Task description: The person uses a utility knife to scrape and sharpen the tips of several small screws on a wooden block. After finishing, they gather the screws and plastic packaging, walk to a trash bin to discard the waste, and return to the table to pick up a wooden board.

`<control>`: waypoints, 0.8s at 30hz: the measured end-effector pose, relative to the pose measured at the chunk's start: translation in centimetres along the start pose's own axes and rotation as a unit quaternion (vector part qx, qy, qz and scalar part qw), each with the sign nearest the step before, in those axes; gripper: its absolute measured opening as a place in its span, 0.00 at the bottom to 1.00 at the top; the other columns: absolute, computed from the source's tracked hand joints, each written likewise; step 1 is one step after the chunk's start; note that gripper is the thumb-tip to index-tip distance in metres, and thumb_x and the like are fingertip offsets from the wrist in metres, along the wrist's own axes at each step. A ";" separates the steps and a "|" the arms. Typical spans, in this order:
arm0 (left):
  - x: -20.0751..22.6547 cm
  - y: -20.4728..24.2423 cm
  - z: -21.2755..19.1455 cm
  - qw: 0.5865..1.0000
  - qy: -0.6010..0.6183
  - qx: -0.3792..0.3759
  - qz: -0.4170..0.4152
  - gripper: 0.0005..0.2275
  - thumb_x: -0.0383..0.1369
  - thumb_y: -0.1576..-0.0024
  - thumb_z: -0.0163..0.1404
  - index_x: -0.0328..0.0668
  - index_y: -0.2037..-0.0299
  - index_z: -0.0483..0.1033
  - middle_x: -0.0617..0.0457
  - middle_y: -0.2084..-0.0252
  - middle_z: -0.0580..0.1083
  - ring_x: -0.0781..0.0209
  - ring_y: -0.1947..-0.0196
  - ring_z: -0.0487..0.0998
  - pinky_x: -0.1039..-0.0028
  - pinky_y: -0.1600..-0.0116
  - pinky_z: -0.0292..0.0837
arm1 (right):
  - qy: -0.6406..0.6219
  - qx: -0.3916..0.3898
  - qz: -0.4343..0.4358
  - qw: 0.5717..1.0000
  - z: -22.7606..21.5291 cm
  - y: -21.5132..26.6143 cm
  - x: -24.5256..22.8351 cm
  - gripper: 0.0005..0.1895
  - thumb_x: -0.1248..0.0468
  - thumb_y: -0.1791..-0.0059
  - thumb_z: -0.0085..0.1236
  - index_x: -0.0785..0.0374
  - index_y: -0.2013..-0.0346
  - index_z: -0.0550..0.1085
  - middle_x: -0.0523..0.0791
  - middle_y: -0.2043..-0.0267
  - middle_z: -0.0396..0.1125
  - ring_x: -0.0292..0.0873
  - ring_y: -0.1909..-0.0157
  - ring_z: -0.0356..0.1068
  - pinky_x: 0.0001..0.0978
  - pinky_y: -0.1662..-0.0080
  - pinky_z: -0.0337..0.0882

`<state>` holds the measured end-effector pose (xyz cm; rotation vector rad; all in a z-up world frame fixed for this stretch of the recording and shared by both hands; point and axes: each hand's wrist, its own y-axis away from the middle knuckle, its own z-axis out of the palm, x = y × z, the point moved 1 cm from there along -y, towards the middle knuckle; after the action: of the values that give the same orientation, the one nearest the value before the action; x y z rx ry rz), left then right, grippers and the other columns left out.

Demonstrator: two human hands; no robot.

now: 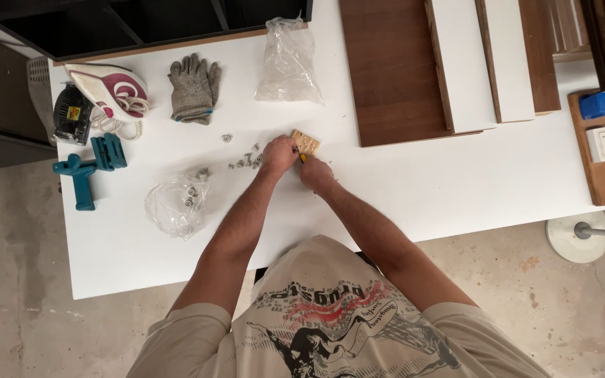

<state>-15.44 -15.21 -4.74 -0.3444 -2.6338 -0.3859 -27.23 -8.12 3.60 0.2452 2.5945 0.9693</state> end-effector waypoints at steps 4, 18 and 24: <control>0.2 0.2 -0.2 1.000 -0.004 0.001 -0.018 0.05 0.34 0.46 0.56 0.47 0.65 0.83 0.44 0.63 0.77 0.40 0.57 0.83 0.53 0.52 0.81 | 0.044 -0.007 -0.021 0.999 0.6 -1.4 0.8 0.20 0.55 0.41 0.35 0.67 0.47 0.67 0.53 0.51 0.72 0.57 0.45 0.75 0.49 0.45 0.75; 1.1 1.7 -1.8 1.000 0.013 0.006 -0.023 0.07 0.34 0.45 0.55 0.44 0.61 0.83 0.44 0.62 0.77 0.40 0.56 0.83 0.53 0.50 0.80 | -0.102 -0.002 -0.033 0.994 -4.1 8.1 -1.2 0.24 0.50 0.45 0.44 0.70 0.50 0.71 0.58 0.54 0.74 0.62 0.49 0.75 0.55 0.46 0.75; -0.1 3.0 -1.9 0.995 0.083 0.033 -0.037 0.07 0.35 0.41 0.54 0.45 0.57 0.81 0.46 0.61 0.76 0.42 0.53 0.81 0.54 0.49 0.80 | -0.431 0.013 -0.048 0.901 2.3 6.8 4.6 0.19 0.48 0.42 0.43 0.62 0.61 0.65 0.45 0.78 0.72 0.45 0.76 0.76 0.36 0.61 0.77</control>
<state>-13.68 -13.06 -2.48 -0.1862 -2.4943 -0.3351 -30.33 -0.30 5.24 0.4330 1.7771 0.5882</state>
